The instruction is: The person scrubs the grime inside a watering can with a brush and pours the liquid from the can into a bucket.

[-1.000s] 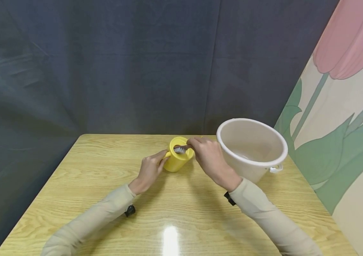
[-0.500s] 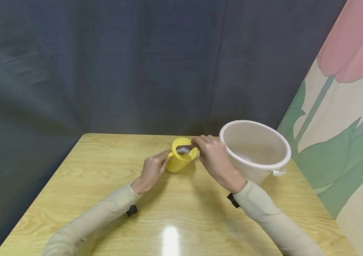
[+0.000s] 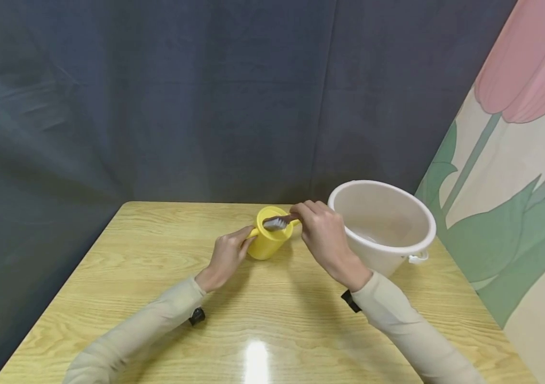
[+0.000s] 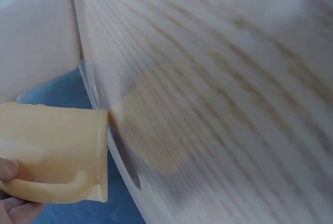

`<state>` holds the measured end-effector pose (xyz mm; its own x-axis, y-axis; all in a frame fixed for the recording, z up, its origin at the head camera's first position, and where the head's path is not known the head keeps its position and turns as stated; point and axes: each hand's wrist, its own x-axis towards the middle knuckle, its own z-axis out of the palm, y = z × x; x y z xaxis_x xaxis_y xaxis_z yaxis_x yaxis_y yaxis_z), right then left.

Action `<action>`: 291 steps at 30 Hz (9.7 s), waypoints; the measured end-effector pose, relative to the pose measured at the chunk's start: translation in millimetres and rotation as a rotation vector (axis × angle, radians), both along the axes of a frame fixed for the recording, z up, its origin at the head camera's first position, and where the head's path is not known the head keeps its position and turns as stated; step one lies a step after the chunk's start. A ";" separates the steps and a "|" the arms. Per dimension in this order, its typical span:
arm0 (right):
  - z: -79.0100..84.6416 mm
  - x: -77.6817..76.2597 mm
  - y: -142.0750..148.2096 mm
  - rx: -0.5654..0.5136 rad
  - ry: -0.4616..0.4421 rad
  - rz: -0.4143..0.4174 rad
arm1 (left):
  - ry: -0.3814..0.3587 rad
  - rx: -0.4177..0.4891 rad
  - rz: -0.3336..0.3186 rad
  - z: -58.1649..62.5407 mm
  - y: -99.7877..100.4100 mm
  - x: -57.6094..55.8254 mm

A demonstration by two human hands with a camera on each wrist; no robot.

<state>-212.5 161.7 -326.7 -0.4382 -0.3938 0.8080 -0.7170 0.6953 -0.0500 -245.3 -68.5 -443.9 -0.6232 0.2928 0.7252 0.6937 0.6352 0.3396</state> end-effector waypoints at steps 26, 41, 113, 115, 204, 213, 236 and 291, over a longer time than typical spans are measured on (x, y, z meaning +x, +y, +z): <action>-0.3 12.0 5.3 0.140 -0.327 -0.150 | 0.008 0.018 0.001 -1.1 -0.7 -0.1; -19.9 8.8 1.8 0.164 -0.315 -0.181 | -0.003 0.024 0.008 -1.7 -2.6 0.4; -67.3 11.5 14.9 0.108 -0.594 -0.191 | -0.005 0.025 0.021 -1.1 -1.0 -0.5; -68.3 12.2 15.6 0.104 -0.595 -0.199 | -0.005 0.022 0.021 -1.1 -0.7 -0.7; -118.6 -4.6 31.9 0.340 -0.913 -0.337 | -0.005 0.036 0.023 -0.8 -0.3 0.0; -119.5 -3.1 29.8 0.338 -0.886 -0.353 | -0.005 0.025 0.017 -1.0 0.6 0.3; -107.9 1.6 32.9 0.328 -0.873 -0.367 | -0.002 -0.008 0.031 -1.0 2.7 0.4; -46.5 33.4 42.4 -0.007 -0.322 0.016 | 0.046 0.103 0.035 12.8 -10.7 -9.5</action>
<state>-179.1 204.1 -373.2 -0.6657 -0.3979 0.6313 -0.6745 0.6827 -0.2810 -254.8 -79.3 -431.2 -0.5973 0.1934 0.7784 0.6878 0.6227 0.3730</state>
